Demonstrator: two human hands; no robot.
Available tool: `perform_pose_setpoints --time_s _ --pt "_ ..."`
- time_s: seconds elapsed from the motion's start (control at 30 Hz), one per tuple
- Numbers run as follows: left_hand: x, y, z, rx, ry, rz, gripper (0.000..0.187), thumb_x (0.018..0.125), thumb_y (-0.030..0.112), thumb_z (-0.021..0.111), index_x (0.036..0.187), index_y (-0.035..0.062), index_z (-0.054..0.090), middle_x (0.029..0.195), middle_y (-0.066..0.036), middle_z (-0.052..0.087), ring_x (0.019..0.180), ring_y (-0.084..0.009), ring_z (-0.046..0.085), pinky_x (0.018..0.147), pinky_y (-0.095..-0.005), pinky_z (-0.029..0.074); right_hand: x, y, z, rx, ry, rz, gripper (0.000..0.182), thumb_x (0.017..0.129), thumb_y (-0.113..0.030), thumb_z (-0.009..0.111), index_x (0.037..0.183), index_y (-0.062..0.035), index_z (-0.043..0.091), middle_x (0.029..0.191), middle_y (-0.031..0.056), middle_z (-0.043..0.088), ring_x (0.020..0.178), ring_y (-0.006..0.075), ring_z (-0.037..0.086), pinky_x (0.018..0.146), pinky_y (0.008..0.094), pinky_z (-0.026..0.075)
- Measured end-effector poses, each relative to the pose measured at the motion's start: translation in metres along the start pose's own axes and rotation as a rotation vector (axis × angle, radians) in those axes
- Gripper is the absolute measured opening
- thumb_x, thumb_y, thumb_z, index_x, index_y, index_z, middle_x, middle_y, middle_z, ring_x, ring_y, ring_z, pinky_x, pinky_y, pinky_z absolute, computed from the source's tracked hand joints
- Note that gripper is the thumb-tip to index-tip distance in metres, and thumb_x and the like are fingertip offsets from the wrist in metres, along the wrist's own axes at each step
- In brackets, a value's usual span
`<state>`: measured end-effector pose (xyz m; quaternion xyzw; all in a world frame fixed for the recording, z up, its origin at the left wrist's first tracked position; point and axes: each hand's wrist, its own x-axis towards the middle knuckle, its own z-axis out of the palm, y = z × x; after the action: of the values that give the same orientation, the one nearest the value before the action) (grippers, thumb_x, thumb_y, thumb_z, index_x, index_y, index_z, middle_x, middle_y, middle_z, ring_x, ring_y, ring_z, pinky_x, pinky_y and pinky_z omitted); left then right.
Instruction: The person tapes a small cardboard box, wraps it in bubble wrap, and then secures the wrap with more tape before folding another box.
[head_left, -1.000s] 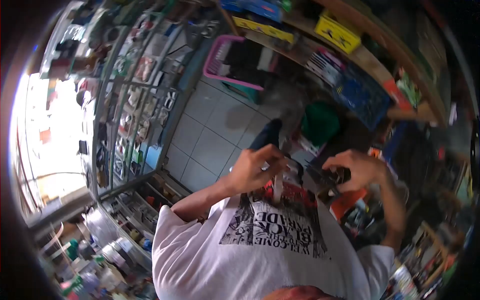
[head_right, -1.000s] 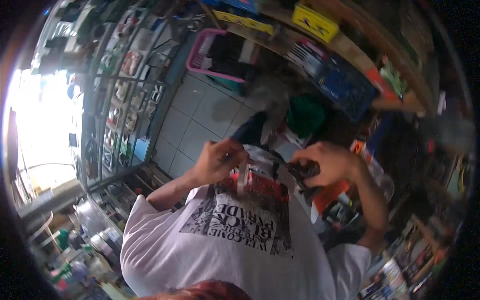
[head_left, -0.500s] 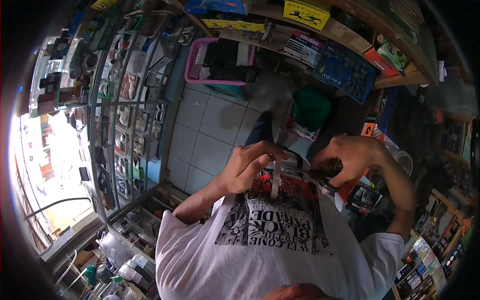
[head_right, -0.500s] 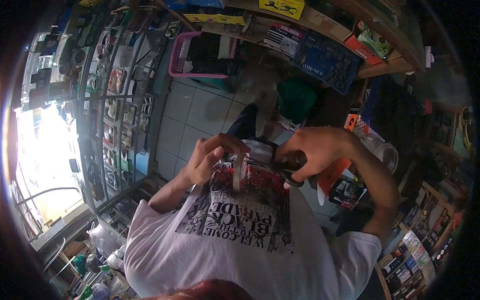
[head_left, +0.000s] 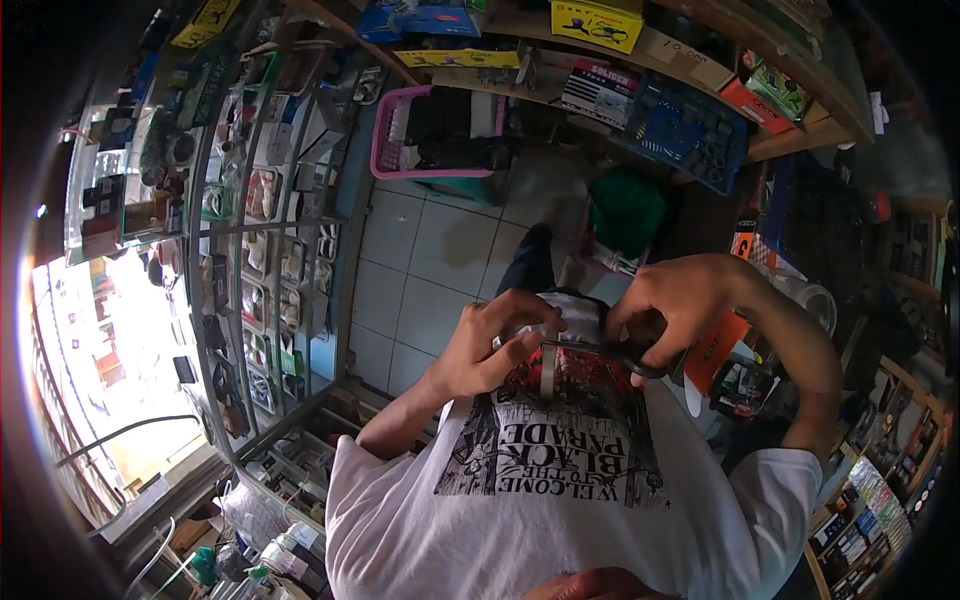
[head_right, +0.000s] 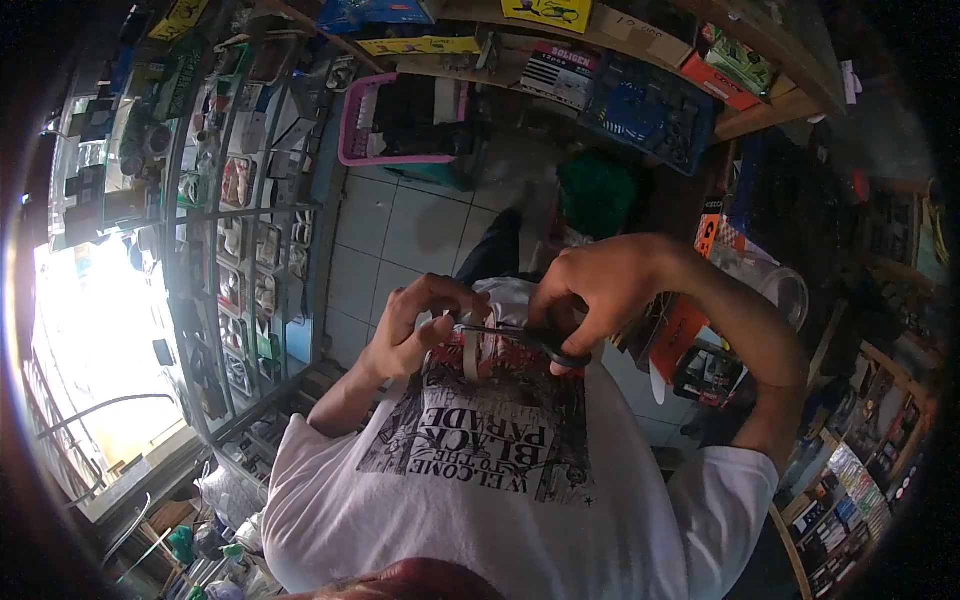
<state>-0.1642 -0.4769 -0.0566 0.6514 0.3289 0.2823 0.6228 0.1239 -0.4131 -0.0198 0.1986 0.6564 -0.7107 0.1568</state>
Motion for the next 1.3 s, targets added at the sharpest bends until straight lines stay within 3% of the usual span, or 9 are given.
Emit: perform_pose_setpoints --time_s 0.53,0.9,1.07,1.13,1.3 --pt "-0.015 0.0 -0.006 -0.082 0.043 -0.008 0.031 0.088 0.014 0.047 0.109 -0.0063 0.056 0.105 -0.021 0.069 0.101 -0.0316 0.069 0.093 -0.04 0.053 0.013 -0.018 -0.014 -0.168 -0.014 0.058 0.046 0.075 -0.024 0.076 0.115 -0.003 0.069 0.086 0.0086 0.073 0.08 0.0176 0.07 0.076 0.031 0.054" --pt "-0.021 0.004 -0.003 -0.078 0.026 -0.034 0.031 0.084 0.005 0.055 0.112 -0.0054 0.055 0.109 -0.021 0.068 0.105 -0.0308 0.069 0.093 -0.0392 0.054 0.009 -0.01 -0.011 -0.181 0.031 -0.019 0.047 0.075 -0.021 0.077 0.116 -0.0006 0.068 0.089 0.0114 0.073 0.083 0.0196 0.071 0.076 0.0319 0.055" --pt "-0.024 0.0 0.005 -0.182 0.041 -0.05 0.042 0.08 0.001 0.057 0.121 -0.0042 0.048 0.113 -0.02 0.066 0.112 -0.0306 0.066 0.095 -0.0408 0.053 0.001 -0.009 -0.009 -0.216 0.047 -0.036 0.047 0.074 -0.022 0.077 0.116 -0.001 0.069 0.089 0.0117 0.073 0.082 0.0195 0.071 0.076 0.0313 0.056" --pt "-0.023 -0.004 0.01 -0.24 0.07 -0.023 0.047 0.08 0.0 0.058 0.125 -0.0042 0.045 0.114 -0.019 0.065 0.114 -0.0305 0.065 0.095 -0.0412 0.053 -0.002 -0.007 -0.008 -0.201 0.054 -0.067 0.048 0.073 -0.025 0.077 0.112 0.0028 0.068 0.088 0.0149 0.073 0.08 0.0238 0.072 0.074 0.034 0.055" --pt "-0.02 0.0 0.01 -0.033 -0.019 0.016 0.066 0.078 0.003 0.066 0.136 -0.0011 0.034 0.115 -0.021 0.065 0.114 -0.0338 0.063 0.102 -0.0461 0.045 -0.016 -0.013 -0.008 -0.197 0.084 -0.004 0.044 0.074 -0.023 0.076 0.109 0.0017 0.069 0.086 0.0148 0.073 0.077 0.0242 0.071 0.071 0.035 0.054"
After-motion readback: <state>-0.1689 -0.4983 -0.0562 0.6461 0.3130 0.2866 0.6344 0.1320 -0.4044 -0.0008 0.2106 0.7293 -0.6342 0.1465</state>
